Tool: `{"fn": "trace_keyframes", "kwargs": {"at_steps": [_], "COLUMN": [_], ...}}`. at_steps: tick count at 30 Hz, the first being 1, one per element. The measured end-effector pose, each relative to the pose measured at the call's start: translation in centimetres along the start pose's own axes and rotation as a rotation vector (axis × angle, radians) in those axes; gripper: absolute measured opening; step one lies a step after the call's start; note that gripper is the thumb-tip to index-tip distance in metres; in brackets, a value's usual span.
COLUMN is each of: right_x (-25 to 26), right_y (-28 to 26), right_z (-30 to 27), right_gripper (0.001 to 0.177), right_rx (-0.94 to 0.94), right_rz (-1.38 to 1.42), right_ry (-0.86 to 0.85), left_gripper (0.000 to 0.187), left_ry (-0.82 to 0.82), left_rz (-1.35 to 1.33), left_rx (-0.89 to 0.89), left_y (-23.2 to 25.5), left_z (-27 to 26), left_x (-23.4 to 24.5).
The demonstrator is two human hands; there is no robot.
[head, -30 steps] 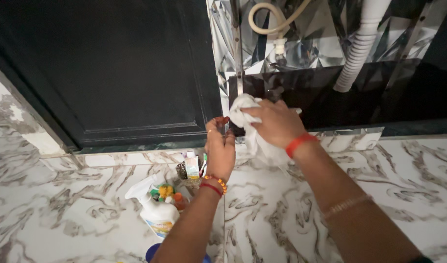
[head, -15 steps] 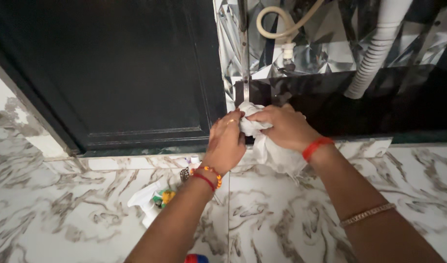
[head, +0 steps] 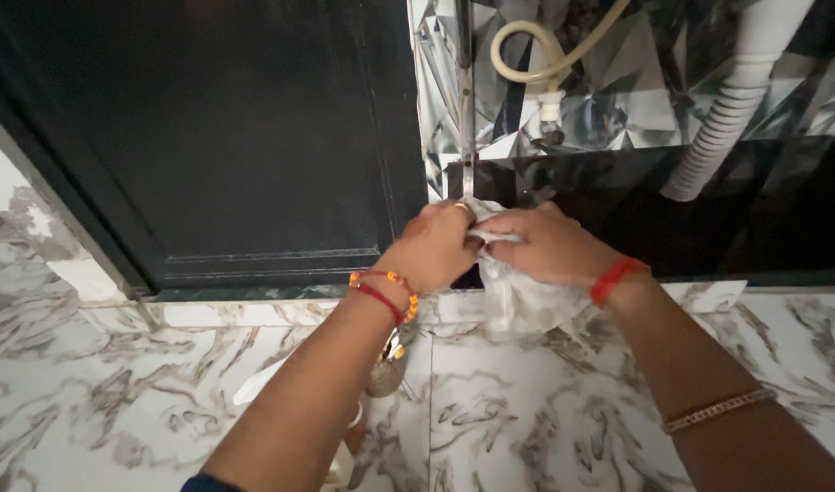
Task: The person wipes the interior surfaces of an under-sink cabinet using a white cloth. They clean the bottom shelf, the sides, and the area around the plumbing pipes and drain trap. The person moves the cloth around the pipes to reach different sections of the cabinet.
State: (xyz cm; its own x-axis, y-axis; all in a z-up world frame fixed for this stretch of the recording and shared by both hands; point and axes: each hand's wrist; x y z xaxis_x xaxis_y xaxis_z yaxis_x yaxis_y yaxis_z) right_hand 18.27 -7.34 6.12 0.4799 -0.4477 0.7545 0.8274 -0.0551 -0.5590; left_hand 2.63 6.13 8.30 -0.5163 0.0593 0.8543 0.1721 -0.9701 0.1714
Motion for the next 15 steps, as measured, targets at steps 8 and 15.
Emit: {"fn": "trace_keyframes", "kwargs": {"at_steps": [8,15], "right_x": [-1.6,-0.7], "right_y": [1.0,0.0], "right_z": [4.3,1.6], "right_gripper": [0.042,0.043], "right_rx": [-0.193,-0.098], "right_rz": [-0.153,-0.193], "right_ry": [0.122,0.034], "left_gripper": [0.022,0.026], "left_ry": [0.136,0.004], "left_rz": [0.123,0.113], "left_rx": [0.089,0.119], "left_y": [-3.4,-3.0], "left_z": [5.7,4.4], "left_x": [-5.5,-3.4]}}
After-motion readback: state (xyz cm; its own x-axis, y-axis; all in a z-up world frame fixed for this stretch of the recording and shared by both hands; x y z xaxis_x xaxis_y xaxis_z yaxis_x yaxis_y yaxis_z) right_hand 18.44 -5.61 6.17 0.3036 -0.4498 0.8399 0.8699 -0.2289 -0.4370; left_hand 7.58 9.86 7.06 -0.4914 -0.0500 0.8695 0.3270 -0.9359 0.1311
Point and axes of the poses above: each hand's wrist, its own z-axis towards the middle knuckle, its own x-axis out of the back of the hand, y = z × x, and after that the axes turned 10 degrees about z, right-handed
